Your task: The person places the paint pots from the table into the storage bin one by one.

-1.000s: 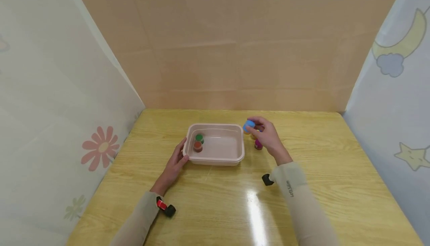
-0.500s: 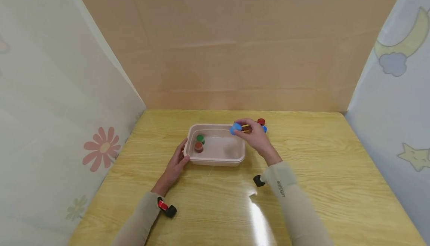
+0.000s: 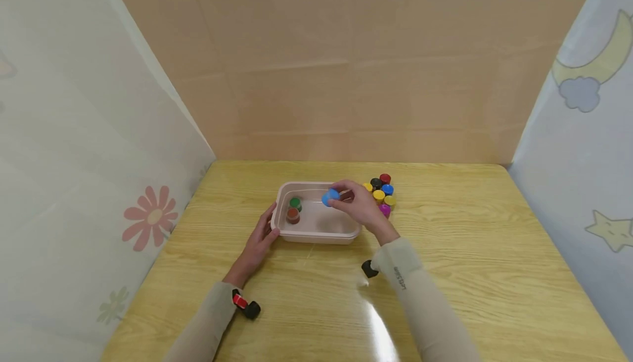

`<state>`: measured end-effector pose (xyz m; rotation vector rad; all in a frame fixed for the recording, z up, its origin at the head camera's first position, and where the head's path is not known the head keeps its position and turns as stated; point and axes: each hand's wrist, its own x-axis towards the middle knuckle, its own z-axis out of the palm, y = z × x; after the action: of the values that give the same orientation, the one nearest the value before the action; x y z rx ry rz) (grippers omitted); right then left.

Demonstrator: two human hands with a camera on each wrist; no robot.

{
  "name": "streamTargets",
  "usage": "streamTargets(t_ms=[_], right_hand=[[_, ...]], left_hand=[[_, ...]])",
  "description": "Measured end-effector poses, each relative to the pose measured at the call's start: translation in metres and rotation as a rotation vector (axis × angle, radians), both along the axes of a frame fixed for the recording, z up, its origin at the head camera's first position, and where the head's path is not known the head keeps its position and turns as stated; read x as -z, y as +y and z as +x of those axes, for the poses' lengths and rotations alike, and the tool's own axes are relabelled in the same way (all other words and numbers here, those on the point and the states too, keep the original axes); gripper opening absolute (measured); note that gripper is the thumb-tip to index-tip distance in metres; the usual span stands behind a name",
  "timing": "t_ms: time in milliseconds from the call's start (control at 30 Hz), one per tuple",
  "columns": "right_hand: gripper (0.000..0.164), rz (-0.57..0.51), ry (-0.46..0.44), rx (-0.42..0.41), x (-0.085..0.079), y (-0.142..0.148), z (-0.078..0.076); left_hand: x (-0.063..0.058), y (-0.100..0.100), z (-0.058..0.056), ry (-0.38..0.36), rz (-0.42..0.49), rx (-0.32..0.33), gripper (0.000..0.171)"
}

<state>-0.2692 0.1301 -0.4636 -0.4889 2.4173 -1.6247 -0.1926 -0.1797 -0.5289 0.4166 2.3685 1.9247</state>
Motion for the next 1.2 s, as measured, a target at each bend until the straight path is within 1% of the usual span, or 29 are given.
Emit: streamTargets(t_ms=[133, 267, 367, 500, 567, 733, 833, 967, 1067, 1200], right_hand=[[0.043, 0.028, -0.007, -0.016, 0.003, -0.009, -0.001], [0.041, 0.031, 0.011, -0.045, 0.007, -0.021, -0.006], [0.042, 0.016, 0.015, -0.065, 0.009, -0.033, -0.008], [0.045, 0.012, -0.016, -0.074, 0.009, -0.047, -0.005], [0.043, 0.018, -0.029, -0.097, 0.011, -0.054, -0.003], [0.034, 0.021, -0.014, -0.185, 0.016, -0.068, -0.003], [0.034, 0.037, -0.011, -0.199, 0.017, -0.073, -0.003], [0.031, 0.099, -0.001, -0.209, 0.018, -0.079, -0.004], [0.029, 0.137, 0.015, -0.236, 0.021, -0.082, -0.007], [0.029, 0.177, 0.001, -0.265, 0.026, -0.085, -0.011]], left_hand=[[0.0, -0.001, -0.001, 0.0, -0.001, 0.003, 0.067], [0.001, -0.002, -0.001, -0.006, -0.001, 0.0, 0.067], [0.013, -0.003, -0.008, -0.006, -0.012, -0.006, 0.068], [0.03, -0.004, -0.017, 0.021, -0.021, -0.008, 0.068], [0.033, -0.003, -0.017, 0.035, -0.008, -0.009, 0.068], [0.035, -0.004, -0.016, 0.039, 0.01, -0.027, 0.067], [0.035, -0.004, -0.016, 0.046, 0.002, -0.03, 0.066], [0.034, -0.004, -0.015, 0.058, -0.009, -0.028, 0.066], [0.035, -0.005, -0.015, 0.064, -0.016, -0.038, 0.066], [0.036, -0.004, -0.016, 0.068, -0.022, -0.04, 0.066]])
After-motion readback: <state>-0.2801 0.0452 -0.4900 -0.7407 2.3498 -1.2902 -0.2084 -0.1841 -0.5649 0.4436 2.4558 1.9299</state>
